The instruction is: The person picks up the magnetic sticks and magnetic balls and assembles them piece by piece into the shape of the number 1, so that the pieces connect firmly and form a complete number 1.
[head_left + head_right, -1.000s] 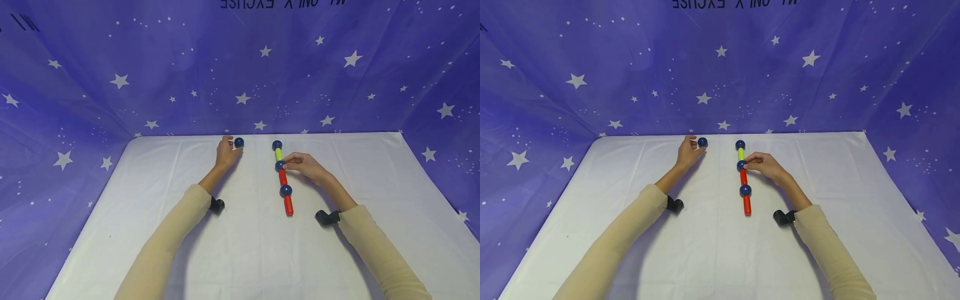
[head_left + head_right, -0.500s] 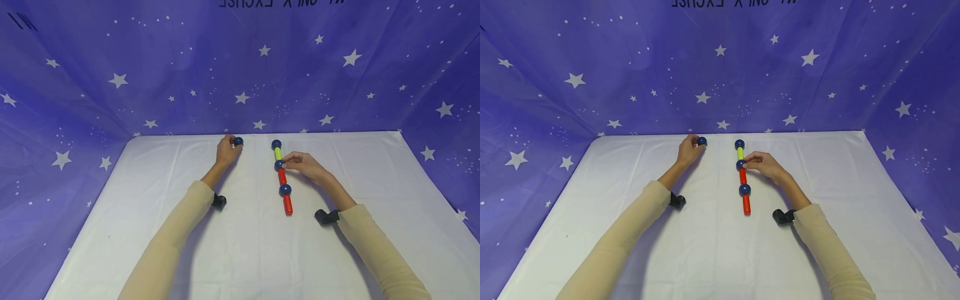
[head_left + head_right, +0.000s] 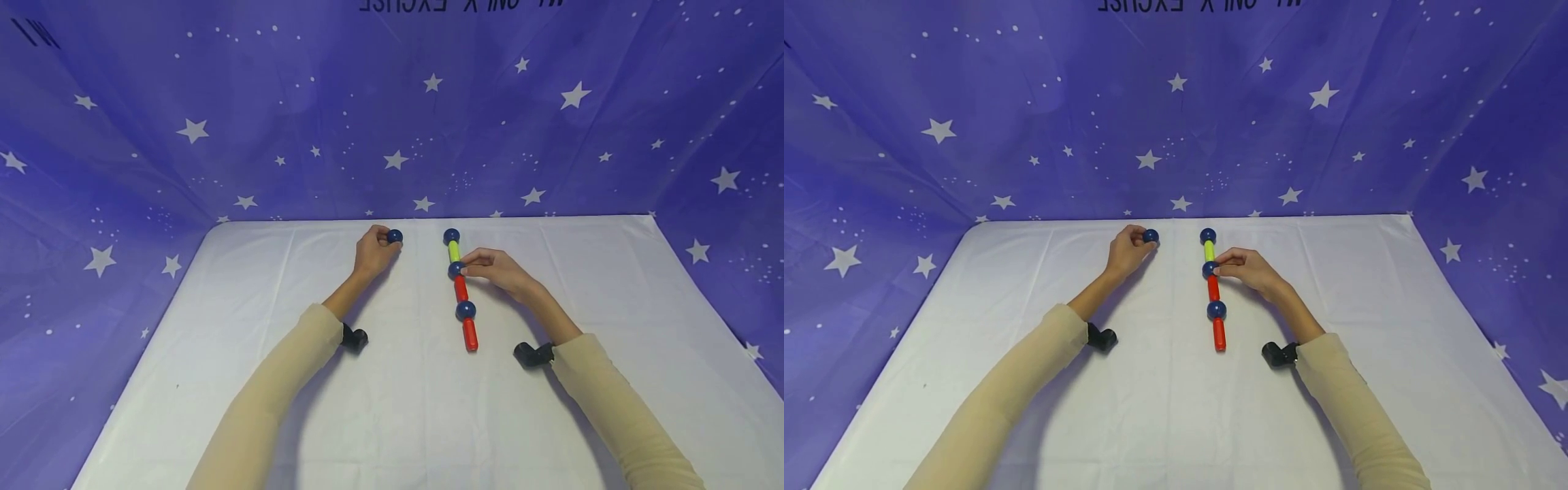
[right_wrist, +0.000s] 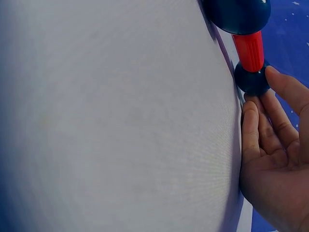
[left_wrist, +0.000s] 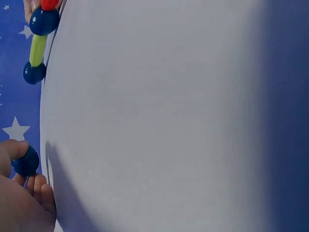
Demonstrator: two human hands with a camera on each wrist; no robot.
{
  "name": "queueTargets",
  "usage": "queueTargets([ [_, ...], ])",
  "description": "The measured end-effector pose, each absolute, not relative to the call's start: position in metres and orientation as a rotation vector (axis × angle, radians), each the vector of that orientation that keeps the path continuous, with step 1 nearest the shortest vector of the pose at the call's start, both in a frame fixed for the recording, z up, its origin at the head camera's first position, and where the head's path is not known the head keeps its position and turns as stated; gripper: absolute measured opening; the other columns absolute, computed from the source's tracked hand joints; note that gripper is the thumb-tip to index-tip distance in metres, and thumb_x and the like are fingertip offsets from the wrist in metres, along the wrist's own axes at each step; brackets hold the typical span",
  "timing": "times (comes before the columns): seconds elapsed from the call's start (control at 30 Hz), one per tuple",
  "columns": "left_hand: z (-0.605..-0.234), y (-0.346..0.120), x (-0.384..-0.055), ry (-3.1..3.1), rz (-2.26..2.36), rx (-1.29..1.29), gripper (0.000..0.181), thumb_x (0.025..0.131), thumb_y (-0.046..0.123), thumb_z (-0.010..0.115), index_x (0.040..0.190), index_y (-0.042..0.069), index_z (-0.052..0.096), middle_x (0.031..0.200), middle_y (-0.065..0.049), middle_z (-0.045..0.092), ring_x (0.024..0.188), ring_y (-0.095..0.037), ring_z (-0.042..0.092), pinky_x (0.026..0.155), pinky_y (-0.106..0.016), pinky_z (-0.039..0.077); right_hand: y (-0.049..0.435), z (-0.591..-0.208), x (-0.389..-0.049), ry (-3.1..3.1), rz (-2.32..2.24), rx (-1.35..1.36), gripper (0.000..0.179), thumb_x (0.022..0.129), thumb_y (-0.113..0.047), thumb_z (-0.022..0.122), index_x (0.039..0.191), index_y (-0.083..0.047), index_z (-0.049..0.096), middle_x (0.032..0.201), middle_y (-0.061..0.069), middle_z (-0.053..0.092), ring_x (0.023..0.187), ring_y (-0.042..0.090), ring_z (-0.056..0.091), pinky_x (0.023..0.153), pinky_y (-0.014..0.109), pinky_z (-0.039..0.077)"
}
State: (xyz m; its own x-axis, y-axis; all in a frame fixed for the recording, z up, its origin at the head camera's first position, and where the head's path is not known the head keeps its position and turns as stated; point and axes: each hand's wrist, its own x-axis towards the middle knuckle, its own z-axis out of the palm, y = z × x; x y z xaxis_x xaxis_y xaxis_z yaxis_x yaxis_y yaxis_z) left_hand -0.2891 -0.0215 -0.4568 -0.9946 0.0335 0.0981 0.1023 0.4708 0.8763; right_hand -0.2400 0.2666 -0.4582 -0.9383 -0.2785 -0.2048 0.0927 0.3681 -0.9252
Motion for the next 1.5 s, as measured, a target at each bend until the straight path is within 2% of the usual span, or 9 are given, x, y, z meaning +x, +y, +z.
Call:
queueTargets([
  [0.23, -0.457, -0.025, -0.277, -2.617, -1.597, -0.138, 0.037, 0.088, 0.015, 0.077, 0.117, -0.002, 0.061, 0.101, -0.013, 0.065, 0.091, -0.023, 0.063, 0.082, -0.033, 0.05, 0.266, -0.459, -0.242, 2.312, -1.57, -0.169, 0.038, 0.095, -0.012, 0.068, 0.128, 0.006, 0.059, 0.12, 0.019, 0.066, 0.121, 0.038, 0.052, 0.108, 0.057, 0.031],
  [0.53, -0.453, -0.028, -0.256, -2.614, -1.688, -0.199, 0.034, 0.087, 0.016, 0.077, 0.114, -0.001, 0.064, 0.098, -0.009, 0.065, 0.088, -0.02, 0.062, 0.078, -0.03, 0.051, 0.268, -0.457, -0.239, 2.306, -1.583, -0.158, 0.04, 0.091, -0.019, 0.074, 0.125, 0.0, 0.063, 0.12, 0.018, 0.066, 0.12, 0.034, 0.055, 0.109, 0.055, 0.032],
  [0.9, -0.446, -0.022, -0.222, -2.628, -1.785, -0.324, 0.033, 0.086, 0.012, 0.078, 0.113, -0.001, 0.065, 0.096, -0.008, 0.066, 0.087, -0.018, 0.064, 0.075, -0.027, 0.052, 0.266, -0.457, -0.239, 2.298, -1.59, -0.162, 0.041, 0.091, -0.019, 0.074, 0.125, 0.001, 0.062, 0.12, 0.018, 0.067, 0.122, 0.035, 0.054, 0.109, 0.057, 0.03],
  [1.2, -0.441, -0.013, -0.195, -2.674, -1.811, -0.438, 0.034, 0.085, 0.009, 0.077, 0.115, -0.002, 0.065, 0.099, -0.009, 0.068, 0.09, -0.018, 0.066, 0.078, -0.027, 0.054, 0.266, -0.458, -0.24, 2.306, -1.59, -0.148, 0.039, 0.09, -0.017, 0.074, 0.124, 0.001, 0.063, 0.12, 0.018, 0.067, 0.121, 0.036, 0.054, 0.11, 0.056, 0.03],
  [1.5, -0.44, -0.005, -0.169, -2.738, -1.841, -0.518, 0.032, 0.087, 0.009, 0.077, 0.115, 0.0, 0.065, 0.096, -0.004, 0.07, 0.087, -0.014, 0.066, 0.075, -0.024, 0.054, 0.265, -0.457, -0.24, 2.309, -1.585, -0.149, 0.041, 0.09, -0.019, 0.075, 0.124, 0.001, 0.064, 0.119, 0.017, 0.068, 0.124, 0.036, 0.051, 0.11, 0.059, 0.027],
])
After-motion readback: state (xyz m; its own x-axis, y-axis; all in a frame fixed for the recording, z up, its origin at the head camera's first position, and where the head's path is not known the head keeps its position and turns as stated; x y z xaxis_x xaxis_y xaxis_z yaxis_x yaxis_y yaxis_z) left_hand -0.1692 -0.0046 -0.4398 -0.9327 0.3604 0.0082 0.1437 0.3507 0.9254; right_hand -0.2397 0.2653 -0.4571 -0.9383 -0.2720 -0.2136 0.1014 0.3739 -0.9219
